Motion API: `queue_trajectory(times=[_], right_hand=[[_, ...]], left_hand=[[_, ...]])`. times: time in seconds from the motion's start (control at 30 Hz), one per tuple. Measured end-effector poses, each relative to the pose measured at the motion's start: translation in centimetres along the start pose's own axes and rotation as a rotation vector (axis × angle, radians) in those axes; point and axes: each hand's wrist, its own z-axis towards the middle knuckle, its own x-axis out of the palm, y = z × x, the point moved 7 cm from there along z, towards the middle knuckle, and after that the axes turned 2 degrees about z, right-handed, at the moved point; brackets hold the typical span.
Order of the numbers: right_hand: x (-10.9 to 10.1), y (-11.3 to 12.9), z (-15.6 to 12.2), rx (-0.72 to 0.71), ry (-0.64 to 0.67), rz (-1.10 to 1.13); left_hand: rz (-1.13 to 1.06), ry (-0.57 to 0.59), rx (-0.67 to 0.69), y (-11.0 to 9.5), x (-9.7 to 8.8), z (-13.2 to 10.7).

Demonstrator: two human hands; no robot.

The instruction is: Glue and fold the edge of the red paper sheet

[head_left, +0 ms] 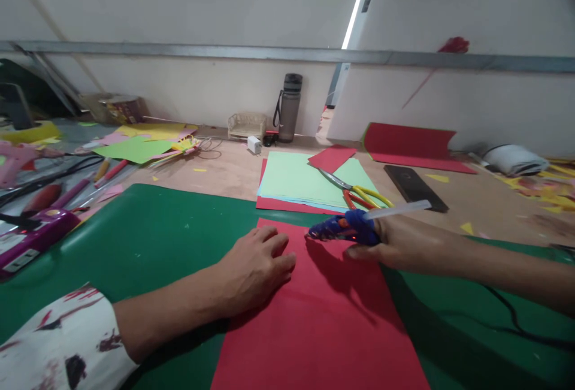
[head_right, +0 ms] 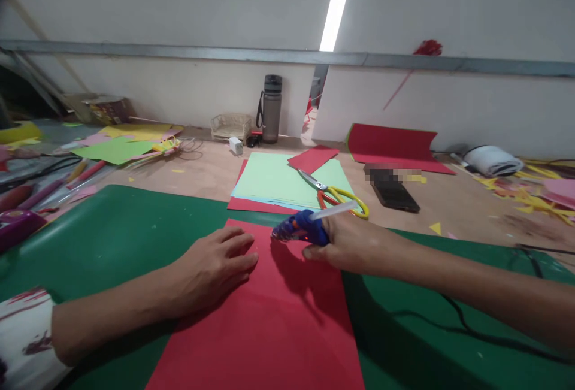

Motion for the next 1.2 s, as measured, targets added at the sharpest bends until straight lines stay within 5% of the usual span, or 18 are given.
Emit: queue_trajectory(times=[1.2], right_hand=[[0.12, -0.59, 0.11, 0.075, -0.029, 0.003]], left_hand=[[0.010, 0.016, 0.004, -0.17, -0.19, -0.10]])
